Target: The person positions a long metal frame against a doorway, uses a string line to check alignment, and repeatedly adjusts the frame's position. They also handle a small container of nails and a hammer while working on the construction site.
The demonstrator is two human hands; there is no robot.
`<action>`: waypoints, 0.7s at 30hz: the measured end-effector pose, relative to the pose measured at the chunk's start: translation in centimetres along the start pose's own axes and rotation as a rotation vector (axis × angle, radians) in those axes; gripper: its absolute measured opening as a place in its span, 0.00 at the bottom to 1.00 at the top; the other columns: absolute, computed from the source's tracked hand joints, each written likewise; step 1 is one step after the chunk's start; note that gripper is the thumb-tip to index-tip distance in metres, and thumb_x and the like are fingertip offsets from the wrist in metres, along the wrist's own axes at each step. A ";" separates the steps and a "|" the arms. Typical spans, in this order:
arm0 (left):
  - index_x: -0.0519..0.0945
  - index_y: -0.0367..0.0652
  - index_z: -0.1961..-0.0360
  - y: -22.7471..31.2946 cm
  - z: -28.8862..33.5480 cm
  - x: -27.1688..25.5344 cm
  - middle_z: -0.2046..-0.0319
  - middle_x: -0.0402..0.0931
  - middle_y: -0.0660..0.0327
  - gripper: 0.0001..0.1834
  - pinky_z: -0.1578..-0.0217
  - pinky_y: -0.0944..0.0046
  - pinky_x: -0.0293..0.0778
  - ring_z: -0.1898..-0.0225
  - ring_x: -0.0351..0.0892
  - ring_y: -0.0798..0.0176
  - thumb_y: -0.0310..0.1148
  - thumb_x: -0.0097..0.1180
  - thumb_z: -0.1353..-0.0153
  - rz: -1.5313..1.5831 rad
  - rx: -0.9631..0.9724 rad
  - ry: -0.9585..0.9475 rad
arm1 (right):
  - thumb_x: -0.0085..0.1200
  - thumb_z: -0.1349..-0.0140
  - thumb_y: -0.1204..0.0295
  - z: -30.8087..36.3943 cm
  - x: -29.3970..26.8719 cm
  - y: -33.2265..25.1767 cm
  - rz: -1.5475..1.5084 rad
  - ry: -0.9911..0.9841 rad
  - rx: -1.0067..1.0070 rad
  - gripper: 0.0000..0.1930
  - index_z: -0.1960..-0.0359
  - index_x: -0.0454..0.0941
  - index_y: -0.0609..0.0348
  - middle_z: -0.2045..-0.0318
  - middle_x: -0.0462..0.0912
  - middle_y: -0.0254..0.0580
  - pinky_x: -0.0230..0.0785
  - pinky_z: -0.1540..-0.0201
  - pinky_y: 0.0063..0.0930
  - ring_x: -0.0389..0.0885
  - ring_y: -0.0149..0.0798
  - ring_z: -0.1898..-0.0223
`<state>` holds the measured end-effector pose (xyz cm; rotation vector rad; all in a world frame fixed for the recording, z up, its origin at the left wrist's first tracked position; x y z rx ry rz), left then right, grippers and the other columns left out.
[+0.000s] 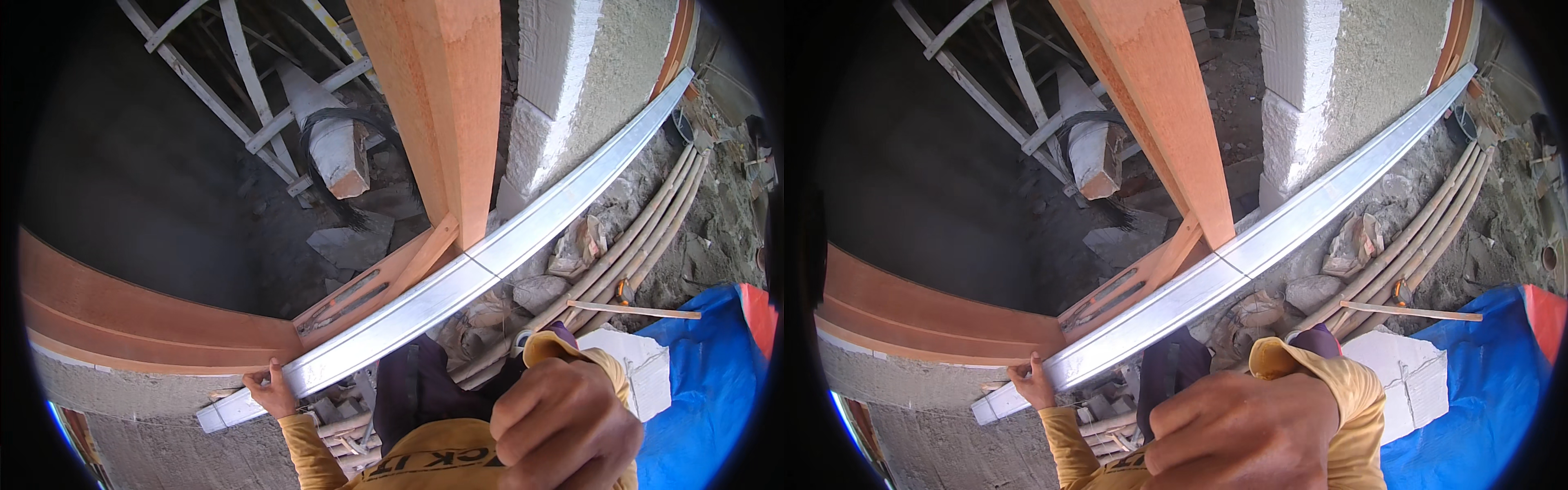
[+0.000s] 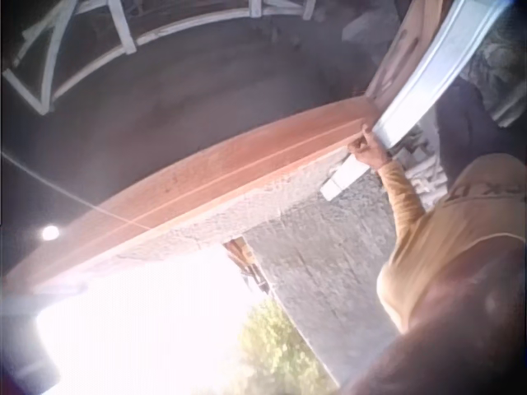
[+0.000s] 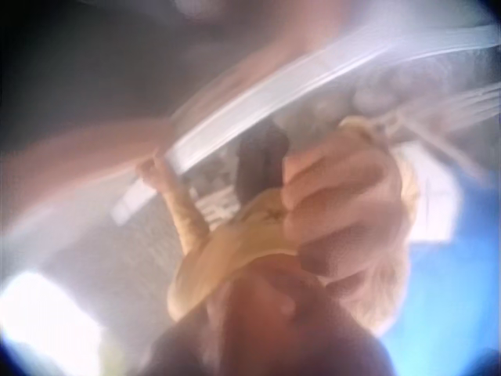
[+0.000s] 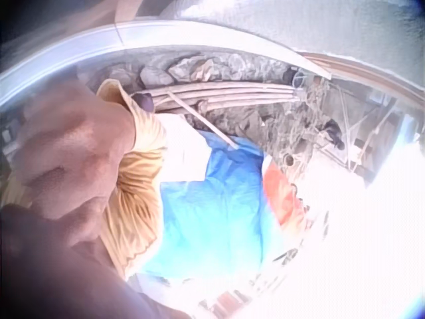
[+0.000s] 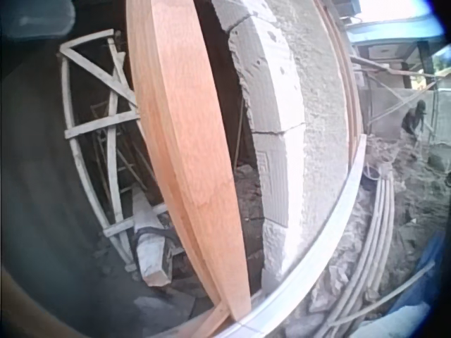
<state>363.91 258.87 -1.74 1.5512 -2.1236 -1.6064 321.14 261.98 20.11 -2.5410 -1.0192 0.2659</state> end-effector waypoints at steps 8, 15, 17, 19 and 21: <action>0.69 0.36 0.66 1.6 -0.2 0.8 0.73 0.72 0.60 0.18 0.69 0.67 0.67 0.72 0.68 0.68 0.36 0.63 0.48 -0.020 0.027 -0.033 | 0.48 0.39 0.56 -2.1 0.0 -2.9 0.239 0.082 -0.055 0.22 0.89 0.67 0.51 0.88 0.64 0.26 0.48 0.87 0.21 0.60 0.23 0.89; 0.69 0.36 0.67 0.4 0.1 -0.7 0.76 0.70 0.61 0.19 0.69 0.68 0.66 0.72 0.68 0.68 0.38 0.64 0.49 -0.146 -0.024 -0.023 | 0.54 0.45 0.61 0.5 1.7 1.7 0.262 0.031 0.033 0.16 0.86 0.71 0.54 0.86 0.68 0.30 0.55 0.85 0.24 0.64 0.30 0.87; 0.69 0.36 0.67 -0.2 -0.5 0.2 0.76 0.71 0.61 0.20 0.68 0.68 0.66 0.72 0.68 0.67 0.39 0.64 0.49 -0.180 0.018 -0.043 | 0.57 0.49 0.65 0.8 2.4 2.9 0.276 0.095 0.055 0.10 0.82 0.73 0.55 0.84 0.70 0.30 0.59 0.83 0.22 0.67 0.29 0.85; 0.70 0.36 0.66 -0.7 -0.9 0.7 0.75 0.71 0.61 0.20 0.67 0.68 0.65 0.73 0.67 0.68 0.38 0.64 0.49 -0.122 -0.011 -0.041 | 0.56 0.50 0.67 -0.6 5.0 4.9 0.227 0.153 0.051 0.08 0.81 0.74 0.55 0.85 0.70 0.30 0.59 0.82 0.20 0.66 0.28 0.85; 0.70 0.36 0.64 -1.7 -0.4 0.3 0.74 0.70 0.61 0.20 0.67 0.66 0.66 0.72 0.66 0.69 0.39 0.63 0.48 0.067 0.000 -0.052 | 0.50 0.44 0.68 -2.6 9.0 7.1 0.028 -0.028 0.189 0.11 0.84 0.71 0.53 0.87 0.67 0.30 0.60 0.81 0.25 0.64 0.28 0.86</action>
Point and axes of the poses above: each hand's wrist, its own z-axis away from the middle knuckle, its own x-axis out of the palm, y = z × x, the point moved 7 cm from there along -z, towards the middle knuckle
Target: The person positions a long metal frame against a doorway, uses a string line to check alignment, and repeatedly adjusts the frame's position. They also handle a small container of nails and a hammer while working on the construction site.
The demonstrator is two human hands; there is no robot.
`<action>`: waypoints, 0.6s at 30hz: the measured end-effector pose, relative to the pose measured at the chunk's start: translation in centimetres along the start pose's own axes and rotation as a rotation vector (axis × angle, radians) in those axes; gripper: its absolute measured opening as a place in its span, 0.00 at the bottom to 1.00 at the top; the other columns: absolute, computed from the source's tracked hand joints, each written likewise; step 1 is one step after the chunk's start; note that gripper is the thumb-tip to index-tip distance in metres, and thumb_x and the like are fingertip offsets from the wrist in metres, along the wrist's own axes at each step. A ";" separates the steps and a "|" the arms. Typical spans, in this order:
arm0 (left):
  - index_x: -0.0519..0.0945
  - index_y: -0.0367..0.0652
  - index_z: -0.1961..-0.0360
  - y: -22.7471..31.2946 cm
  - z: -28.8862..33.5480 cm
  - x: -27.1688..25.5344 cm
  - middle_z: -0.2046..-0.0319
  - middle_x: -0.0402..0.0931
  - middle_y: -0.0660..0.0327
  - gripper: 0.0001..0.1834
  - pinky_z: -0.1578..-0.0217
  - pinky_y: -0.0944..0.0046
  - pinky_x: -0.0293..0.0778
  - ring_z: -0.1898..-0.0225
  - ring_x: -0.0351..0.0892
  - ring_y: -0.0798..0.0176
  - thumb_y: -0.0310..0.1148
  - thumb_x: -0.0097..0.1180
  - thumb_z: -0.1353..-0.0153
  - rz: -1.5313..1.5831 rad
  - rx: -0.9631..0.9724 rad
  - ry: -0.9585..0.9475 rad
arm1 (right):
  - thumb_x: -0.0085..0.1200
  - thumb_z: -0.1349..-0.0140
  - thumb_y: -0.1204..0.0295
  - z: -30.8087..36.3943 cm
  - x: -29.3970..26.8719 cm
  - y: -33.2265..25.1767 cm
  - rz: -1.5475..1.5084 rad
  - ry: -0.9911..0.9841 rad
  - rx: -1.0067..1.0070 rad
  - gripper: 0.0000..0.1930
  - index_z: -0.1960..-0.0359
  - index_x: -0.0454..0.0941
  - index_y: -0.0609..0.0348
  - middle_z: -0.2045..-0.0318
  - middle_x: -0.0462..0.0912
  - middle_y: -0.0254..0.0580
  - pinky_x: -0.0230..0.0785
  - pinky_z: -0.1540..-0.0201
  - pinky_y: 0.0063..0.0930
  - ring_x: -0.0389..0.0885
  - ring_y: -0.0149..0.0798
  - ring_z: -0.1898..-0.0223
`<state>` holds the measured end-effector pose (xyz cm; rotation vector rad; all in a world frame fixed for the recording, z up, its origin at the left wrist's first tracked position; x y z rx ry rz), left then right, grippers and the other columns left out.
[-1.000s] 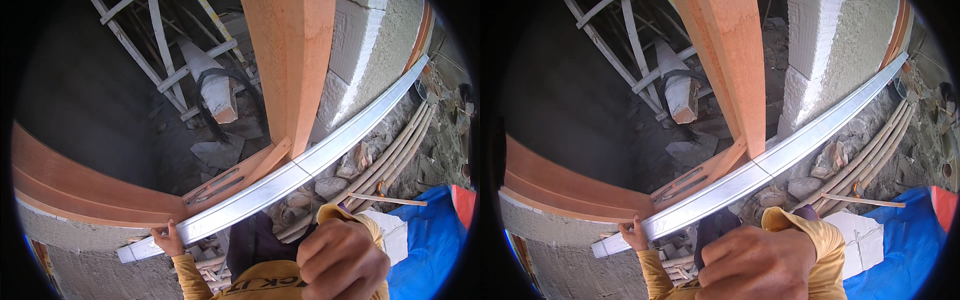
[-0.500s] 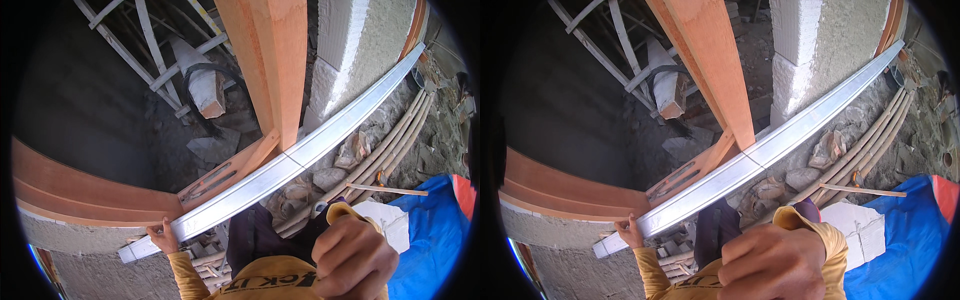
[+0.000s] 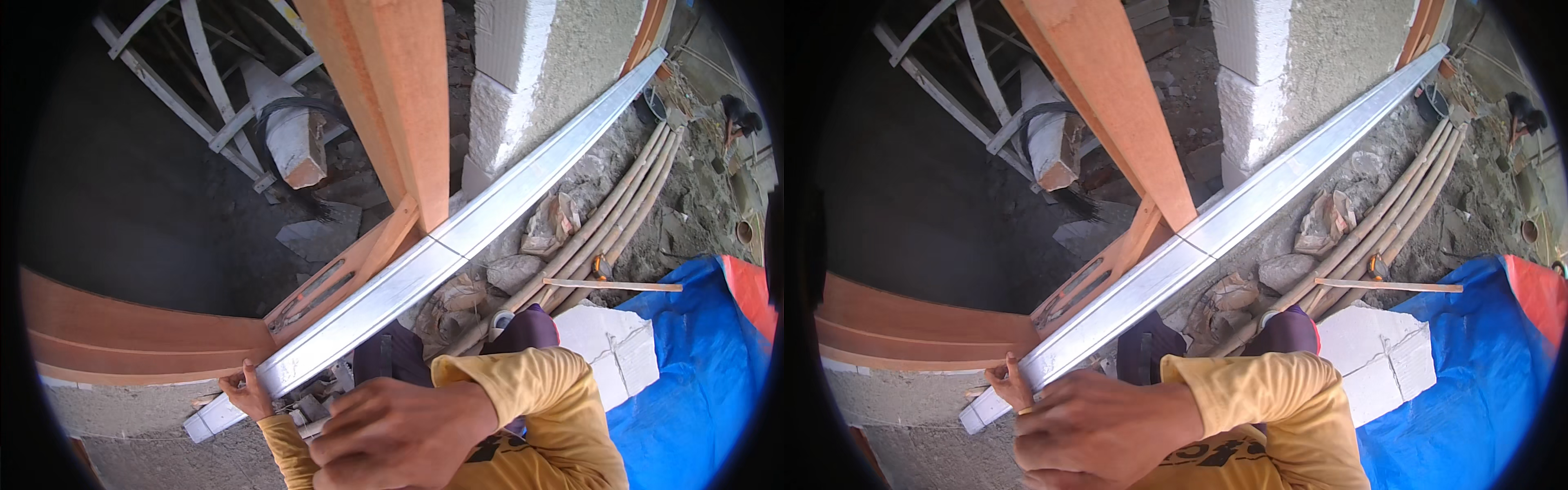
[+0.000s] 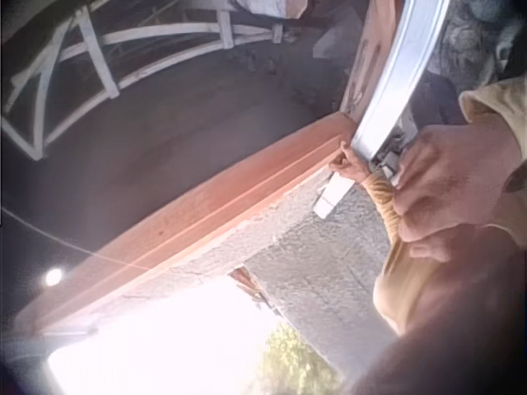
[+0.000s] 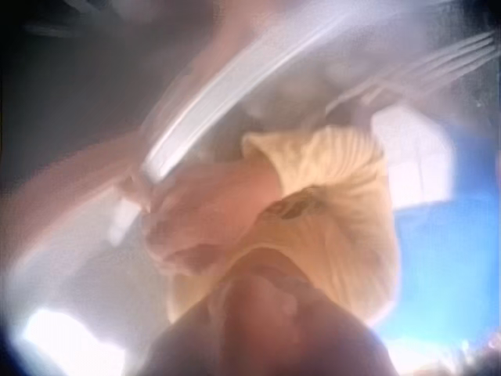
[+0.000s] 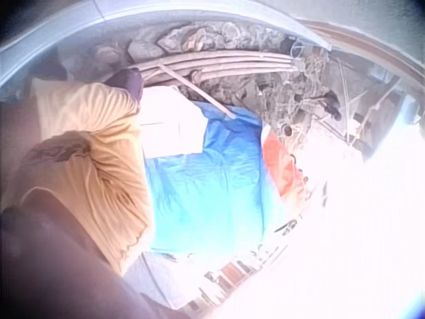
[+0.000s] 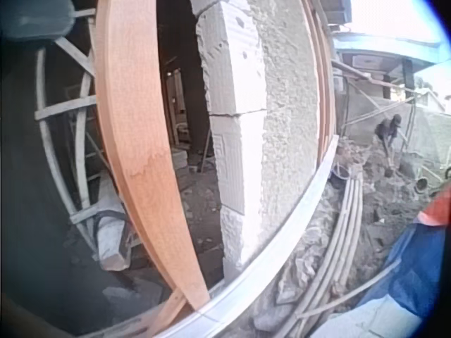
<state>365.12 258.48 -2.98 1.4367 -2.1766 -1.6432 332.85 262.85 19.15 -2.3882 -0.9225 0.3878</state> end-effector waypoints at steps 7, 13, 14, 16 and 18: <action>0.69 0.36 0.64 -0.2 -0.1 -0.2 0.75 0.67 0.62 0.21 0.68 0.66 0.66 0.72 0.64 0.68 0.43 0.62 0.46 -0.157 -0.023 0.011 | 0.50 0.42 0.63 3.1 -2.0 -2.8 -0.020 0.110 -0.302 0.14 0.81 0.72 0.57 0.84 0.72 0.38 0.64 0.73 0.32 0.72 0.37 0.80; 0.69 0.34 0.69 -1.6 -0.2 -0.7 0.74 0.68 0.56 0.25 0.66 0.63 0.67 0.70 0.67 0.63 0.48 0.60 0.45 -0.247 -0.041 0.003 | 0.56 0.45 0.61 10.7 -5.3 2.9 0.096 0.166 0.115 0.13 0.79 0.73 0.55 0.82 0.69 0.35 0.59 0.80 0.30 0.70 0.38 0.82; 0.68 0.33 0.71 -1.4 -0.6 -0.7 0.74 0.68 0.55 0.26 0.66 0.63 0.67 0.70 0.68 0.62 0.49 0.59 0.45 -0.295 -0.032 -0.010 | 0.56 0.45 0.61 11.6 -5.5 3.7 0.114 0.156 0.181 0.13 0.79 0.73 0.56 0.82 0.70 0.35 0.60 0.80 0.30 0.71 0.38 0.82; 0.69 0.34 0.72 -1.5 -0.5 -0.5 0.75 0.70 0.54 0.29 0.68 0.60 0.67 0.71 0.68 0.59 0.54 0.59 0.47 -0.310 0.008 0.023 | 0.55 0.44 0.61 13.3 -6.0 5.1 0.134 0.137 0.305 0.13 0.79 0.73 0.57 0.82 0.71 0.35 0.60 0.80 0.31 0.71 0.38 0.81; 0.72 0.32 0.69 -0.8 -0.5 -0.6 0.73 0.73 0.53 0.26 0.69 0.61 0.70 0.71 0.73 0.60 0.50 0.59 0.46 -0.330 0.067 0.026 | 0.55 0.43 0.62 15.2 -6.4 6.9 0.112 0.199 0.387 0.14 0.78 0.73 0.58 0.81 0.71 0.36 0.61 0.79 0.32 0.72 0.39 0.81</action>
Point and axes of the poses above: each hand's wrist, its own z-axis away from the middle knuckle, its own x-axis out of the palm, y = z × x, the point moved 7 cm from there along -z, towards the middle knuckle
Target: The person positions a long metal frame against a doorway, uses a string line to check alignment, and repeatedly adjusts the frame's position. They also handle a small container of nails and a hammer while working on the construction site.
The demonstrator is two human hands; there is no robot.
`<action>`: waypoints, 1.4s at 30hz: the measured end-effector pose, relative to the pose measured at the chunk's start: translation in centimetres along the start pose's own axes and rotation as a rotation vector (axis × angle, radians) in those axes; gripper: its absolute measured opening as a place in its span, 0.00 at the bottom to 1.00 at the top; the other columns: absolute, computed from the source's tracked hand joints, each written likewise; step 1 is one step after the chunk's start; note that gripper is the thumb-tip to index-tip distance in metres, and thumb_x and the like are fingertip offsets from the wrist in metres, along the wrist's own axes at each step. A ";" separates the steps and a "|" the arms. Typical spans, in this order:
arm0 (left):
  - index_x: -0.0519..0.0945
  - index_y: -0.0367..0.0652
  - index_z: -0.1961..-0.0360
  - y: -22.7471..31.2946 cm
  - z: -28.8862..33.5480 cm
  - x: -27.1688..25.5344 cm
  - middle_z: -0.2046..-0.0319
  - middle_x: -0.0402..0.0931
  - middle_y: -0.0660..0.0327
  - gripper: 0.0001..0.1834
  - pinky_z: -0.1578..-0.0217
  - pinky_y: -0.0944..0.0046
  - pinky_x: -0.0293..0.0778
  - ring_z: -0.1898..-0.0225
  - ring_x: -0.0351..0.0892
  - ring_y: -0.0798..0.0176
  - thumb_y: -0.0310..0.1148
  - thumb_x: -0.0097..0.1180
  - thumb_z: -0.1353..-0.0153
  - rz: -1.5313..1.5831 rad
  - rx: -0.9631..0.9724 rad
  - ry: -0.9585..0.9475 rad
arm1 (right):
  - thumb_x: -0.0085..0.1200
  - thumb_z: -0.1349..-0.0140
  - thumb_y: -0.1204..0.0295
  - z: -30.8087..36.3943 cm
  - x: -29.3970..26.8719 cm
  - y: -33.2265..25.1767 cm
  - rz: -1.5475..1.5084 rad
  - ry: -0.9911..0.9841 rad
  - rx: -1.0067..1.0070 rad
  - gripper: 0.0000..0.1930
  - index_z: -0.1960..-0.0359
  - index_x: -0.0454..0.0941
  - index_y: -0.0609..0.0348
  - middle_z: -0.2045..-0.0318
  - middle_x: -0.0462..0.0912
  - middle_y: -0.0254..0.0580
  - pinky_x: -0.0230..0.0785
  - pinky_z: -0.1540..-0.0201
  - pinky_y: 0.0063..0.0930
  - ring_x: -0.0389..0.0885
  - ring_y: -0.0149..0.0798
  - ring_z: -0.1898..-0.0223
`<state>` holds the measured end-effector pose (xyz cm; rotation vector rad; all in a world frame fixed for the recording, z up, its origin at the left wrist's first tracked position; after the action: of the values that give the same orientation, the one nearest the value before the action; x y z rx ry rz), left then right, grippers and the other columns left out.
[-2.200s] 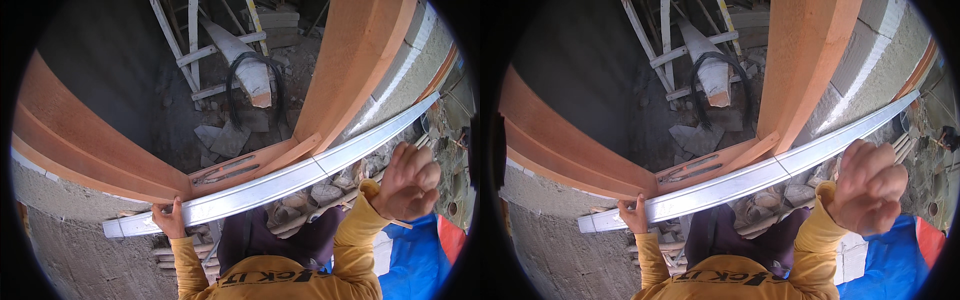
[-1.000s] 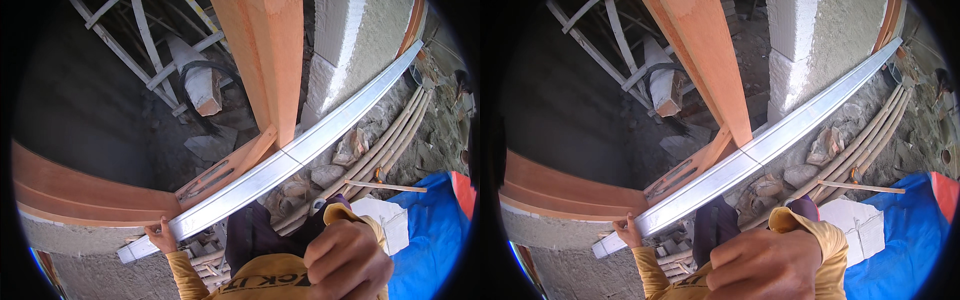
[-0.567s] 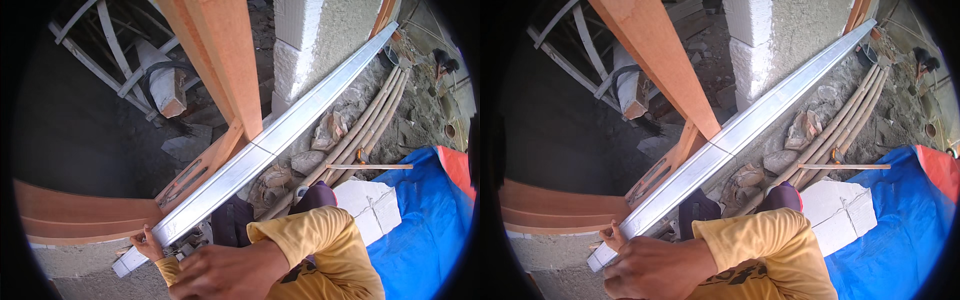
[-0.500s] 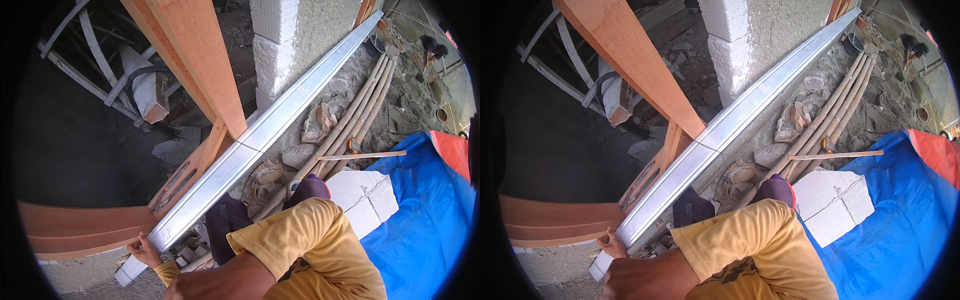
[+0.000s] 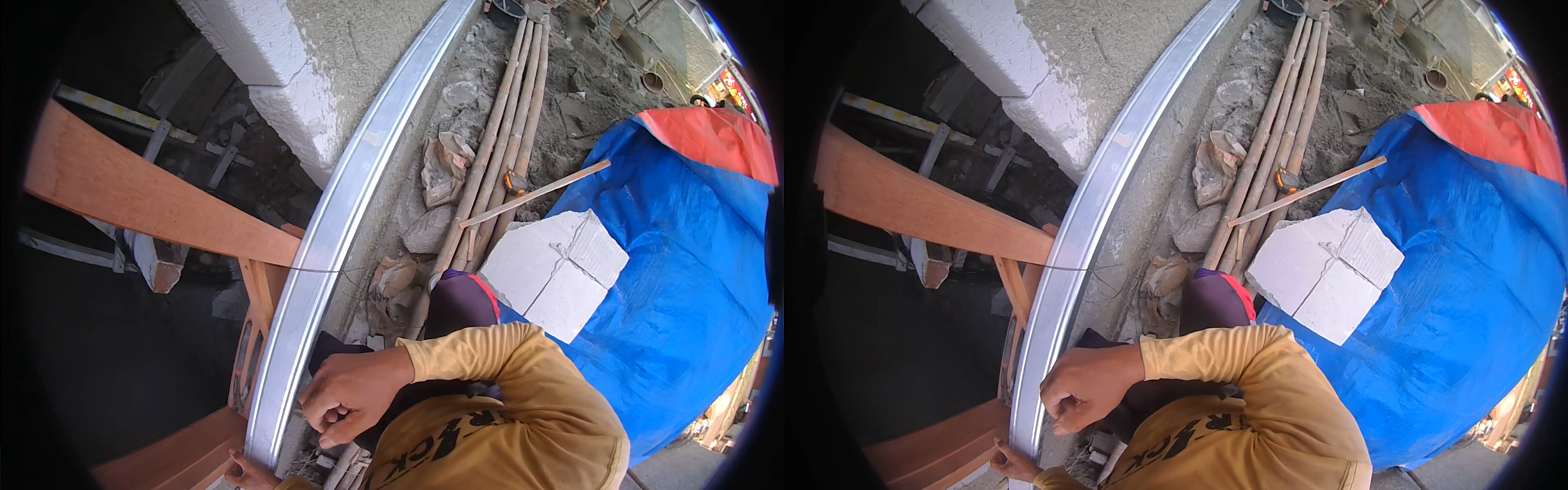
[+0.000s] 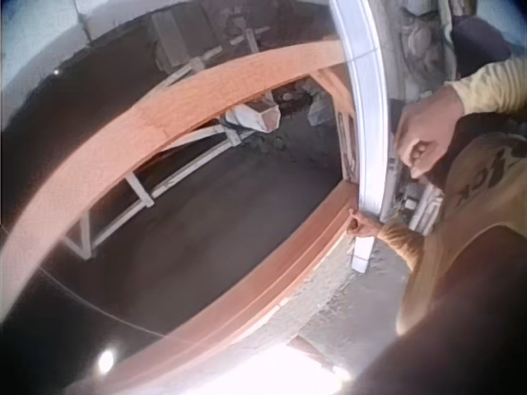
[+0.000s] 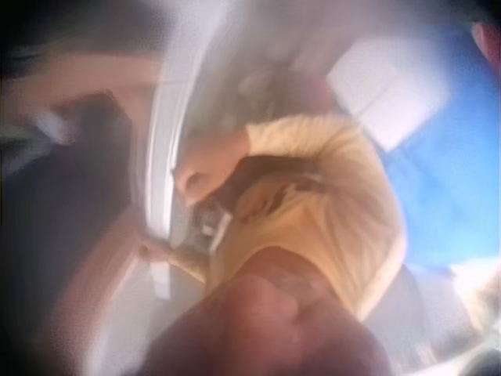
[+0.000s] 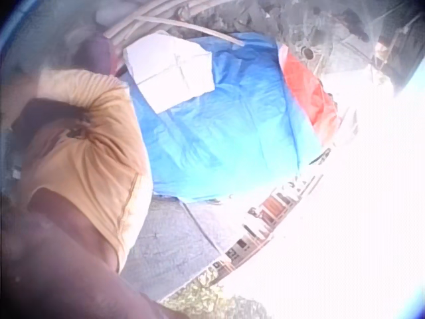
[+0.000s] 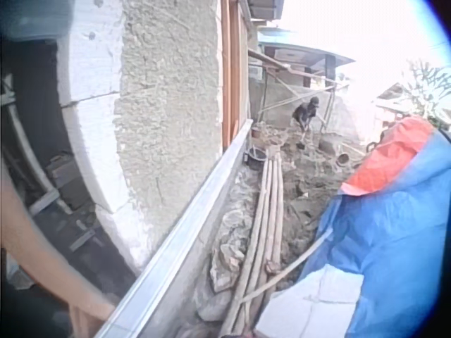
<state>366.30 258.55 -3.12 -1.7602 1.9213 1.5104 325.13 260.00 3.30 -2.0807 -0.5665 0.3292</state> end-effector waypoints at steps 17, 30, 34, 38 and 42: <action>0.73 0.32 0.65 27.2 3.3 5.9 0.71 0.75 0.52 0.24 0.69 0.62 0.72 0.71 0.75 0.60 0.47 0.58 0.45 -0.055 0.304 -0.699 | 0.53 0.41 0.59 2.6 -10.2 -7.4 -0.041 0.194 0.277 0.16 0.72 0.76 0.62 0.76 0.76 0.43 0.65 0.69 0.31 0.75 0.37 0.73; 0.74 0.32 0.62 37.8 1.4 0.3 0.69 0.76 0.52 0.23 0.69 0.63 0.73 0.70 0.77 0.61 0.45 0.58 0.45 0.023 0.003 -1.217 | 0.47 0.43 0.45 23.6 -26.0 -21.9 0.467 0.911 1.274 0.28 0.71 0.79 0.64 0.76 0.80 0.50 0.69 0.63 0.37 0.80 0.45 0.69; 0.76 0.35 0.58 38.9 1.7 -1.1 0.68 0.78 0.53 0.19 0.70 0.64 0.76 0.70 0.80 0.62 0.40 0.56 0.44 0.084 0.048 -1.270 | 0.46 0.43 0.47 26.3 -24.7 -24.4 0.500 1.075 1.485 0.28 0.68 0.81 0.65 0.71 0.80 0.58 0.69 0.56 0.43 0.79 0.55 0.64; 0.76 0.32 0.61 32.7 2.6 -1.5 0.68 0.77 0.54 0.20 0.67 0.65 0.74 0.71 0.78 0.63 0.40 0.57 0.44 0.075 -0.170 -1.323 | 0.46 0.44 0.50 29.8 -18.0 -24.1 0.415 1.128 1.692 0.25 0.64 0.81 0.63 0.63 0.80 0.58 0.68 0.52 0.42 0.78 0.56 0.59; 0.77 0.32 0.60 30.7 3.6 -2.5 0.66 0.78 0.52 0.22 0.67 0.65 0.74 0.71 0.78 0.63 0.43 0.56 0.43 -0.216 0.098 -1.483 | 0.45 0.42 0.51 31.5 -11.7 -24.5 0.356 1.052 1.832 0.25 0.62 0.80 0.64 0.59 0.78 0.59 0.67 0.49 0.41 0.76 0.56 0.54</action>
<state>340.45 257.29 14.02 -0.3522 0.9155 1.7127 294.68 288.14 7.19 -0.3062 0.6390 -0.1236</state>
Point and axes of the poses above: each hand's wrist, its own z-axis away from the middle knuckle, its own x-axis out of the palm, y = z × x, the point moved 7 cm from there along -z, towards the middle knuckle
